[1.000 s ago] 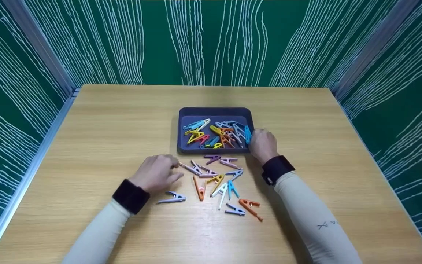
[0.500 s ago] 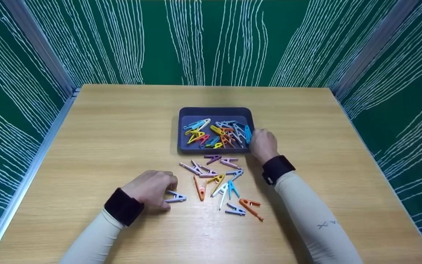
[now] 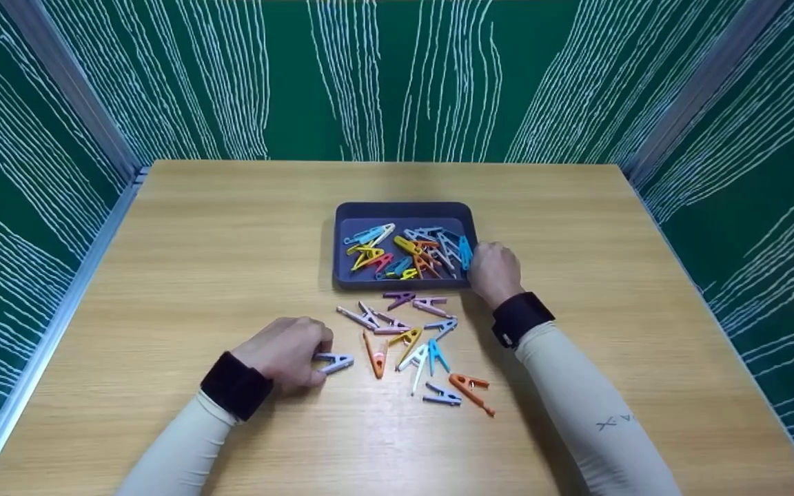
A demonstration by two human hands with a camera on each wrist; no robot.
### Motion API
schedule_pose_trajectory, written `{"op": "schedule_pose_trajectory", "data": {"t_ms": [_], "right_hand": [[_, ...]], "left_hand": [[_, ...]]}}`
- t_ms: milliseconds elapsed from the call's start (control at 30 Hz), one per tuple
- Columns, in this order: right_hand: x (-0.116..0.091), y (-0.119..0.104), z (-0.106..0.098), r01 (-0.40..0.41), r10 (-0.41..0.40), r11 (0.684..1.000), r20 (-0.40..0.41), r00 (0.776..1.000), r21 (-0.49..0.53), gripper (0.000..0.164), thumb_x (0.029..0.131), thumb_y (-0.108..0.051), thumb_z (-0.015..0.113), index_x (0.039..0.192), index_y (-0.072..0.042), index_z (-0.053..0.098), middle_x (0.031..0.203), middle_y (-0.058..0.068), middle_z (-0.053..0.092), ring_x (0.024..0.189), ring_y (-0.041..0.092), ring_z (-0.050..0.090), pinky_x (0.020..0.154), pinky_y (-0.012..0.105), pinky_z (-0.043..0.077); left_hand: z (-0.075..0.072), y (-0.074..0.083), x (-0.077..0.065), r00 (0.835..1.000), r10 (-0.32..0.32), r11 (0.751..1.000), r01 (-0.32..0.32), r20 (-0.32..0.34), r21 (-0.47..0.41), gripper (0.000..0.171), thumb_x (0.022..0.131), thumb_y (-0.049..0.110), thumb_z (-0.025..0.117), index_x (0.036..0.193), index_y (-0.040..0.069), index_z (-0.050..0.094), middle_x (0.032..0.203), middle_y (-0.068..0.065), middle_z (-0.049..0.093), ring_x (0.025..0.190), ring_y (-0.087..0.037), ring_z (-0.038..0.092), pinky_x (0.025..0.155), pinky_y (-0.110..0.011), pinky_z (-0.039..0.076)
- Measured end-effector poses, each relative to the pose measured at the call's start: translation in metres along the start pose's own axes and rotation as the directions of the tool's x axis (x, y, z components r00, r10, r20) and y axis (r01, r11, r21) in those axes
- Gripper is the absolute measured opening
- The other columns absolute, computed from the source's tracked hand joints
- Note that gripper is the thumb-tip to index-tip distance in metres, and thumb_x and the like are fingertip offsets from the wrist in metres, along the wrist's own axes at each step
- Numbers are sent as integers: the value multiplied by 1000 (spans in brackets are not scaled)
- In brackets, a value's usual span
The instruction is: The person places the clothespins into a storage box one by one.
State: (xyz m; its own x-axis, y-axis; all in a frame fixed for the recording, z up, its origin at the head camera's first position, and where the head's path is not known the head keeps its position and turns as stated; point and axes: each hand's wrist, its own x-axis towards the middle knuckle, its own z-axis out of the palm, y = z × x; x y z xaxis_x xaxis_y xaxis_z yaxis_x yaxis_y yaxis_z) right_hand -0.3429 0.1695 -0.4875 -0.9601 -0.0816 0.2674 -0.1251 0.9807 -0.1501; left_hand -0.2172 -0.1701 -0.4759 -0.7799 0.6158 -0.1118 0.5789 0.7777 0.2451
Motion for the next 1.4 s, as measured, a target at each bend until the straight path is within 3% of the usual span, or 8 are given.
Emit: {"op": "schedule_pose_trajectory", "data": {"t_ms": [233, 400, 500, 733, 933, 1133, 1400], "right_hand": [[1, 0, -1, -24, 24, 1000, 31, 999, -6, 16, 74, -8, 52, 75, 4, 63, 71, 21, 60, 63, 36, 57, 53, 48, 43], [1, -1, -2, -27, 28, 999, 55, 998, -17, 17, 75, -9, 53, 77, 4, 63, 73, 20, 60, 65, 35, 57, 55, 47, 44], [2, -1, -2, -24, 25, 1000, 57, 998, -18, 16, 75, -9, 52, 78, 4, 63, 73, 20, 59, 65, 35, 57, 55, 47, 44], [2, -1, -1, -22, 23, 999, 47, 999, -24, 16, 75, -8, 52, 77, 4, 62, 72, 21, 59, 64, 36, 57, 54, 47, 44], [0, 0, 1, -4, 4, 1000, 2, 1000, -23, 15, 73, -6, 51, 75, 4, 62, 71, 22, 59, 63, 37, 57, 54, 48, 43], [0, -1, 0, -12, 12, 1000, -4, 1000, -19, 15, 74, -6, 50, 76, 4, 62, 71, 22, 59, 63, 37, 56, 54, 47, 43], [0, -1, -1, -17, 17, 1000, 11, 1000, -16, 15, 74, -6, 50, 77, 4, 62, 72, 22, 59, 64, 37, 56, 55, 47, 44]], "left_hand": [[-10, 1, 19, 989, -62, 997, 55, -136, -56, 23, 65, 37, 69, 75, 19, 57, 69, 8, 51, 57, -9, 44, 49, -25, 36], [-18, 3, 38, 960, -70, 997, 60, -269, -47, 24, 69, 33, 68, 78, 14, 58, 73, 5, 50, 59, -11, 45, 50, -25, 38], [-24, 4, 49, 945, -96, 995, 91, -314, -30, 24, 69, 31, 67, 81, 13, 57, 73, 6, 47, 59, -10, 45, 49, -23, 38], [-36, 7, 78, 925, -155, 988, 148, -347, -48, 29, 73, 30, 65, 90, 8, 58, 80, 2, 48, 65, -13, 46, 54, -25, 42], [-43, 8, 101, 902, -157, 982, 187, -403, 35, 32, 73, 32, 65, 91, 6, 60, 88, -5, 55, 78, -19, 50, 66, -35, 46], [-47, 7, 123, 893, -169, 967, 231, -418, 103, 31, 72, 31, 65, 86, 4, 61, 86, -7, 56, 81, -22, 50, 70, -36, 46], [-44, 0, 145, 884, -201, 952, 278, -422, 131, 35, 74, 31, 63, 97, 4, 60, 95, -8, 57, 88, -25, 50, 72, -39, 43]]}}
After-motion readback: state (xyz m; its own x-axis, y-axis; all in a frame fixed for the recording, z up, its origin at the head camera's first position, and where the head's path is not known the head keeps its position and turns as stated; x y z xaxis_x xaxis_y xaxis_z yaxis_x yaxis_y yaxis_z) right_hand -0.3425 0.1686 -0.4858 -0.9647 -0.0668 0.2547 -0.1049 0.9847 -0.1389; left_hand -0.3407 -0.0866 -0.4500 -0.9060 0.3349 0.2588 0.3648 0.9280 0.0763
